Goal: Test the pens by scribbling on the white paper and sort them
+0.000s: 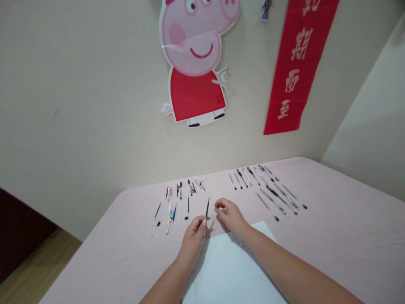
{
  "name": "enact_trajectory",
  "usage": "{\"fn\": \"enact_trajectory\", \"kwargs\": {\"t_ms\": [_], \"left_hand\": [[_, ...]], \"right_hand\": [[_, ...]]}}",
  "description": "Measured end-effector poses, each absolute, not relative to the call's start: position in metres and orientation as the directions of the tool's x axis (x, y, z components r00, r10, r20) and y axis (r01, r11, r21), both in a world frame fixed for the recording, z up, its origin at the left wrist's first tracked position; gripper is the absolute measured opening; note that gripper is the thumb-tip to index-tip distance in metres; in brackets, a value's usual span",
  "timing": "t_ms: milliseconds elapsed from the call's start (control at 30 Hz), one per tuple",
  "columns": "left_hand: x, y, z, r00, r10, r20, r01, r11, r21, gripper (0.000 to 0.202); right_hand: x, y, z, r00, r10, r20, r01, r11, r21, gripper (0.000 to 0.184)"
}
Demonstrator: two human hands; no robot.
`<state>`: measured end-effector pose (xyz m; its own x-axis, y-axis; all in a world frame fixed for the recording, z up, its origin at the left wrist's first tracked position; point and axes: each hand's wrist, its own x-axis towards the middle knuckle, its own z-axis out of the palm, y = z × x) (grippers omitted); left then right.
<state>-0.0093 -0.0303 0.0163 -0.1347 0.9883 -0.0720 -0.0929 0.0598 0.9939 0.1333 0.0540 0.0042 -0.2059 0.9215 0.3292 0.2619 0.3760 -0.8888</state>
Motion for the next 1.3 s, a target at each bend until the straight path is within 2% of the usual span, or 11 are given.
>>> {"fn": "enact_trajectory", "kwargs": {"t_ms": [67, 133, 267, 700, 1300], "left_hand": [[-0.009, -0.030, 0.017, -0.136, 0.989, -0.060, -0.072, 0.050, 0.996, 0.044], [-0.009, -0.030, 0.017, -0.138, 0.989, -0.044, -0.039, 0.039, 0.998, 0.044], [-0.009, -0.030, 0.018, -0.138, 0.990, -0.034, 0.008, 0.035, 0.999, 0.044], [-0.011, -0.028, 0.010, -0.096, 0.995, 0.009, 0.094, 0.000, 0.996, 0.034], [-0.012, -0.028, 0.009, -0.075, 0.996, 0.051, 0.157, -0.038, 0.987, 0.033]], "right_hand": [[0.134, 0.058, 0.007, -0.140, 0.962, 0.236, 0.033, 0.243, -0.970, 0.004], [0.136, 0.061, 0.012, -0.115, 0.982, 0.153, -0.155, 0.134, -0.979, 0.012], [0.141, 0.063, 0.024, -0.083, 0.993, 0.087, -0.337, 0.055, -0.940, 0.020], [0.136, 0.060, 0.030, -0.097, 0.992, 0.078, -0.389, 0.035, -0.921, 0.028], [0.133, 0.055, 0.029, -0.192, 0.978, 0.082, -0.369, 0.006, -0.929, 0.028]]}}
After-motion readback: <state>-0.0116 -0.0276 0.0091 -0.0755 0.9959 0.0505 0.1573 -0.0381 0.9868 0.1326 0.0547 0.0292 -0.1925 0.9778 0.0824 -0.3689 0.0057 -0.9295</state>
